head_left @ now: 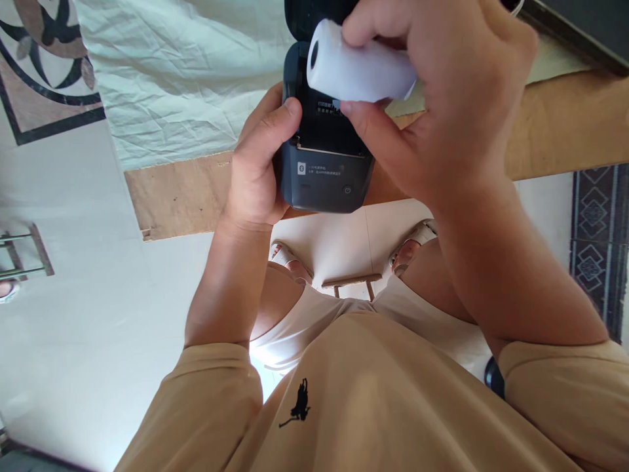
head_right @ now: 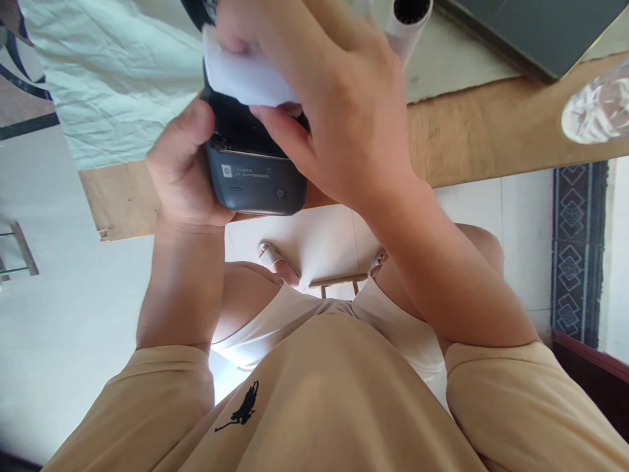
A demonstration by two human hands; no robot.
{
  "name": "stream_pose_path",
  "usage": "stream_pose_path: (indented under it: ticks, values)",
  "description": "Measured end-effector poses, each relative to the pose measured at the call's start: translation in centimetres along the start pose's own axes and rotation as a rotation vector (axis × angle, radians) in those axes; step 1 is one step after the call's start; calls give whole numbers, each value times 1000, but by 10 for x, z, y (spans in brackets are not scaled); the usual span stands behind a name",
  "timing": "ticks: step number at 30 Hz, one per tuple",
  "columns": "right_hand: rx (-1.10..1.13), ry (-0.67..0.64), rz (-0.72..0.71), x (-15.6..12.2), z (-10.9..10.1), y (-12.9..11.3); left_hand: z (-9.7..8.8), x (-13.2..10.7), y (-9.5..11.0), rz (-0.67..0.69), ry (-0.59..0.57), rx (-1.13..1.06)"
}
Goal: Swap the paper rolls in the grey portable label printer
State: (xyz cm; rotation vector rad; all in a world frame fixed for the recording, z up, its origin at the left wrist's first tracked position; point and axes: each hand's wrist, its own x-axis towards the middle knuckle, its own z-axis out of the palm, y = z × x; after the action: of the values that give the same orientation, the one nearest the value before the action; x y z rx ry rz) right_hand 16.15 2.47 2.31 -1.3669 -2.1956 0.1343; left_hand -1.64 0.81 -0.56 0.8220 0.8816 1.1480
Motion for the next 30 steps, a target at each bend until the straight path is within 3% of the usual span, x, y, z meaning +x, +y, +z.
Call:
stream_pose_path:
  ticks: [2,5,9,11,15,18,20,24,27,29,30]
  values:
    - [-36,-47,24,3,0,-5,3,1,2,73,-21,35]
    - [0,-101,54,5,3,-8,2,3,4,46,-41,91]
    - [12,-75,47,4,7,-7,3,4,1,43,-15,110]
    - [-8,-15,14,3,9,-5,7,3,-2,132,46,86]
    - [-15,186,-129,-3,10,2,11,1,-3,106,11,118]
    - [44,242,-214,-8,3,2,7,2,1,85,24,94]
    - [70,217,-234,-10,-2,-2,2,2,4,101,56,73]
    - [107,135,-208,-10,-1,-11,-3,1,8,13,-29,149]
    - [86,60,-154,-11,7,-13,-4,3,2,94,37,106]
    - [79,32,-139,-13,11,-14,-8,6,-2,182,23,91]
    - [94,49,-144,-15,14,-14,-10,7,-3,185,-90,137]
